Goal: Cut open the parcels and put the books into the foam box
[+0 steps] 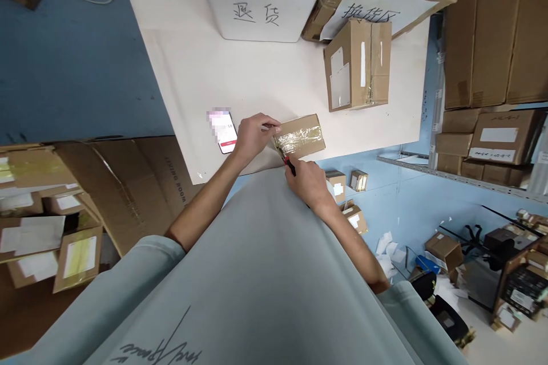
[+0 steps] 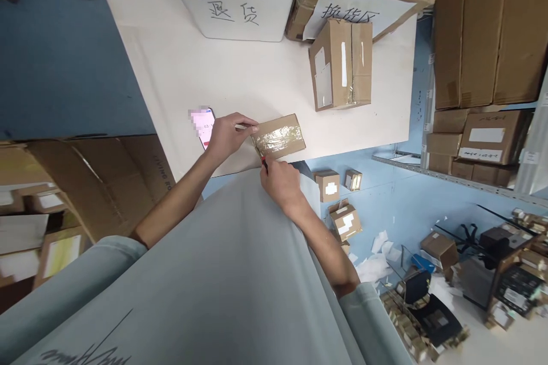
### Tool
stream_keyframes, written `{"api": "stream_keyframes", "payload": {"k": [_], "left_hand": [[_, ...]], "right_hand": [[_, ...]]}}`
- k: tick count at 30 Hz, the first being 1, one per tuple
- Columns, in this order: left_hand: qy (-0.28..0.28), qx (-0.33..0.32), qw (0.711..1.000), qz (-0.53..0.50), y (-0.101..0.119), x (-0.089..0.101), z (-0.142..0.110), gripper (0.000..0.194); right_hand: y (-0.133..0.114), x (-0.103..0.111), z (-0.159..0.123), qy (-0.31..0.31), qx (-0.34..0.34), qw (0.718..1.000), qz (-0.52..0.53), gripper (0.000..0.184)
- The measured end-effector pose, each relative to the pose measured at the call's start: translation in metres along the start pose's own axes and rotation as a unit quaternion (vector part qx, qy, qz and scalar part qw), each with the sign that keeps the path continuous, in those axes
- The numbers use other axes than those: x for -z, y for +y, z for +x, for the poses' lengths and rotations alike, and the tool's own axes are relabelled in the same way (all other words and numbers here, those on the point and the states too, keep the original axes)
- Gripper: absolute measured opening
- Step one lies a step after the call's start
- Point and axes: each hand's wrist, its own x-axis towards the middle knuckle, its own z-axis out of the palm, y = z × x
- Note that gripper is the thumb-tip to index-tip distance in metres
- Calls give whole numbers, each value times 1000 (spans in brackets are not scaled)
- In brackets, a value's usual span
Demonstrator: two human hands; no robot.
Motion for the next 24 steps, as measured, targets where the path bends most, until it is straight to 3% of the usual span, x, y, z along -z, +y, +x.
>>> {"api": "stream_keyframes", "payload": {"k": [11, 19, 24], "left_hand": [[2, 15, 1000, -16, -2, -4, -8, 28], [31, 24, 999, -26, -1, -8, -8, 14], [38, 23, 999, -19, 0, -6, -5, 10]], "right_hand": [[-4, 8, -7, -47, -1, 999, -1, 43], [-9, 18, -12, -64, -32, 997, 2, 41], [-11, 16, -4, -57, -9, 998, -7, 40]]}}
